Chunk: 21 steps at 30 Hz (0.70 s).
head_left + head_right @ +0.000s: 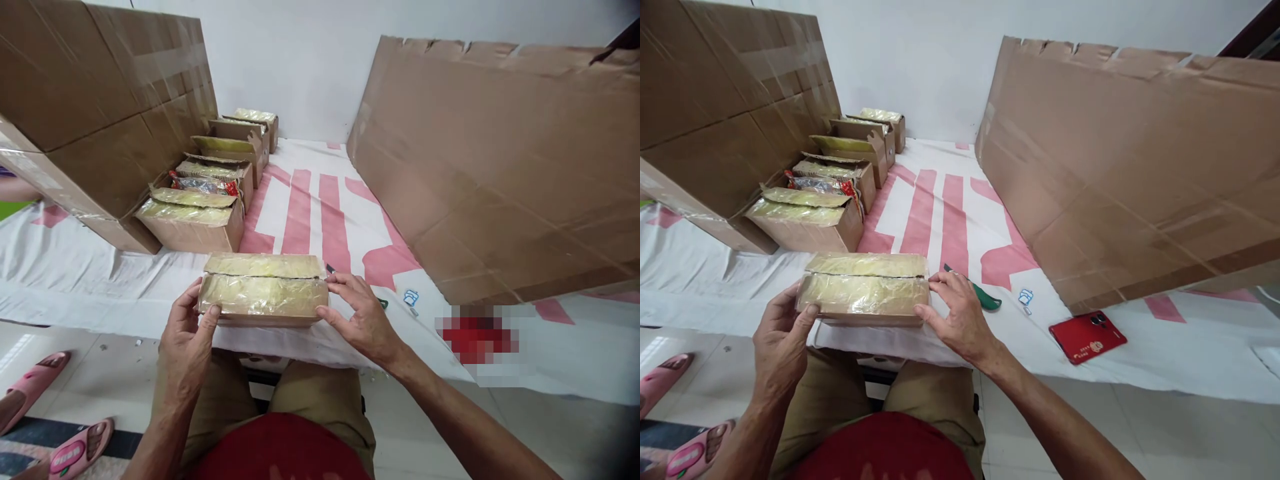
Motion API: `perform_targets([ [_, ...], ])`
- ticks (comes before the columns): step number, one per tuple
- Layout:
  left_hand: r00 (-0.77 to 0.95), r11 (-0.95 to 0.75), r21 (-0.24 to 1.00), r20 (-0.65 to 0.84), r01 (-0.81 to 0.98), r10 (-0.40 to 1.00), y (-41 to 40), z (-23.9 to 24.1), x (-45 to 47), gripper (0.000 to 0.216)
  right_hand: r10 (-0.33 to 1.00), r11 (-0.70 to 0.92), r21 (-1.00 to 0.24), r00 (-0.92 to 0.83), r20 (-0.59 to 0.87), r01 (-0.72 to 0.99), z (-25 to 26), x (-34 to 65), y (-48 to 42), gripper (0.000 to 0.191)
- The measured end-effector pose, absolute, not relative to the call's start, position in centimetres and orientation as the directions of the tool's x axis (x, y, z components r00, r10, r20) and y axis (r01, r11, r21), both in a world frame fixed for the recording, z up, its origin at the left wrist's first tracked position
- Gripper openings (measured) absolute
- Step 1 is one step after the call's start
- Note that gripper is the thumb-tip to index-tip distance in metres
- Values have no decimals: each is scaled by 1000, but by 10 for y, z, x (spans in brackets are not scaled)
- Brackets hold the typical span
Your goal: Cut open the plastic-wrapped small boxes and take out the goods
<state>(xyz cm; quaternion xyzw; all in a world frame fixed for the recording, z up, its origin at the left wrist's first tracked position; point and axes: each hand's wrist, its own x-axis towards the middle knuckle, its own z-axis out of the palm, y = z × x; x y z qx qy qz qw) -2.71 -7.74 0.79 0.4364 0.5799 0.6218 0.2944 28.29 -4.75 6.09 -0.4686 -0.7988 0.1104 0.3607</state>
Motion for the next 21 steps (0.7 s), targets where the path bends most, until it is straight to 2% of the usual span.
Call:
perform_targets([
  [3, -362, -126, 991, 105, -35, 926, -77, 7, -35, 36, 764, 595, -491, -259, 590, 636, 63, 269, -57, 13],
  [5, -276, -131, 987, 102, -90, 956, -79, 5, -43, 28, 716, 677, -470, -359, 598, 567, 67, 273, -63, 23],
  [7, -223, -149, 984, 123, -101, 967, -81, 4, -49, 31, 667, 745, -471, -540, 514, 472, 77, 283, -67, 28],
  [9, -198, -158, 983, 138, -92, 971, -82, 4, -51, 31, 632, 750, -525, -669, 392, 402, 93, 293, -68, 32],
  [11, -194, -175, 982, 158, -73, 968, -82, 5, -51, 26, 647, 711, -579, -695, 315, 399, 111, 295, -65, 41],
  [13, -197, -204, 978, 190, -52, 962, -80, 5, -51, 23, 667, 680, -590, -702, 250, 436, 124, 287, -60, 40],
  [15, -197, -220, 975, 209, -36, 958, -77, 4, -50, 20, 654, 679, -546, -742, 148, 490, 129, 268, -51, 43],
  [17, -194, -225, 974, 218, -19, 957, -76, 3, -50, 19, 634, 711, -449, -770, 76, 541, 126, 247, -40, 47],
  [21, -194, -231, 973, 223, -19, 955, -78, 2, -48, 27, 718, 696, -223, -676, 167, 683, 109, 217, -4, 50],
])
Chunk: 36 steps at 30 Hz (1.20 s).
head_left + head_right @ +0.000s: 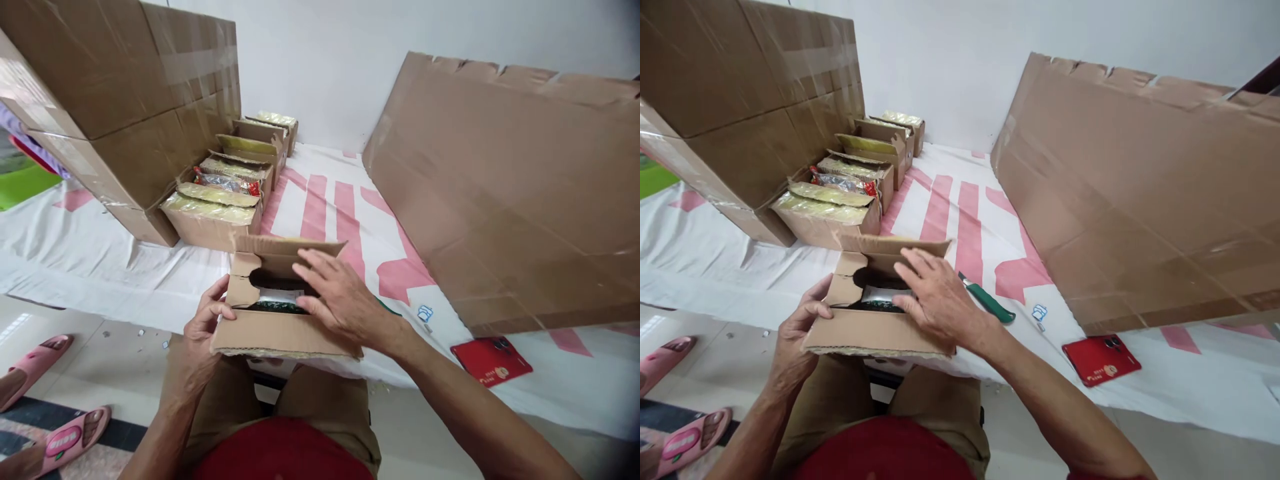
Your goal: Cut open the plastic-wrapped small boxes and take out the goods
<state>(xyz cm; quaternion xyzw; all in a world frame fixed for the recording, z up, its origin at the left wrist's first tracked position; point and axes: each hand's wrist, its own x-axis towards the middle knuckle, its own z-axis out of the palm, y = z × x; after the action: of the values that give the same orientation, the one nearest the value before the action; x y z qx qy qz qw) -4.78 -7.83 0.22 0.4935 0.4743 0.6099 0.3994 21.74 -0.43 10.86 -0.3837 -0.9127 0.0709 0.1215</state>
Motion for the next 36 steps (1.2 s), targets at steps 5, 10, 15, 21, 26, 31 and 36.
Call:
perform_targets([
  [5, -256, -195, 979, 174, -55, 951, -79, 9, -39, 42, 794, 604, -135, -607, 21, 785, 94, 208, 40, 51],
  [10, -259, -180, 980, 154, -80, 954, -78, 14, -36, 39, 779, 623, -157, -625, 45, 766, 99, 205, 44, 43],
  [15, -274, -196, 975, 161, -106, 948, -78, 12, -35, 36, 657, 749, -143, -753, 34, 647, 113, 194, 34, 27],
  [21, -263, -196, 978, 171, -75, 950, -77, 13, -34, 37, 497, 797, -59, -707, -503, 601, 93, 165, 49, 32],
  [26, -276, -202, 977, 175, -74, 945, -77, 10, -32, 36, 495, 812, 9, -679, -542, 584, 82, 150, 52, 36],
  [31, -273, -197, 978, 173, -64, 946, -75, 10, -31, 37, 602, 768, 5, -718, -349, 641, 111, 150, 39, 33],
  [36, -286, -199, 980, 194, 13, 938, -78, 13, -31, 30, 706, 693, -71, -696, -129, 717, 152, 173, 25, 22],
])
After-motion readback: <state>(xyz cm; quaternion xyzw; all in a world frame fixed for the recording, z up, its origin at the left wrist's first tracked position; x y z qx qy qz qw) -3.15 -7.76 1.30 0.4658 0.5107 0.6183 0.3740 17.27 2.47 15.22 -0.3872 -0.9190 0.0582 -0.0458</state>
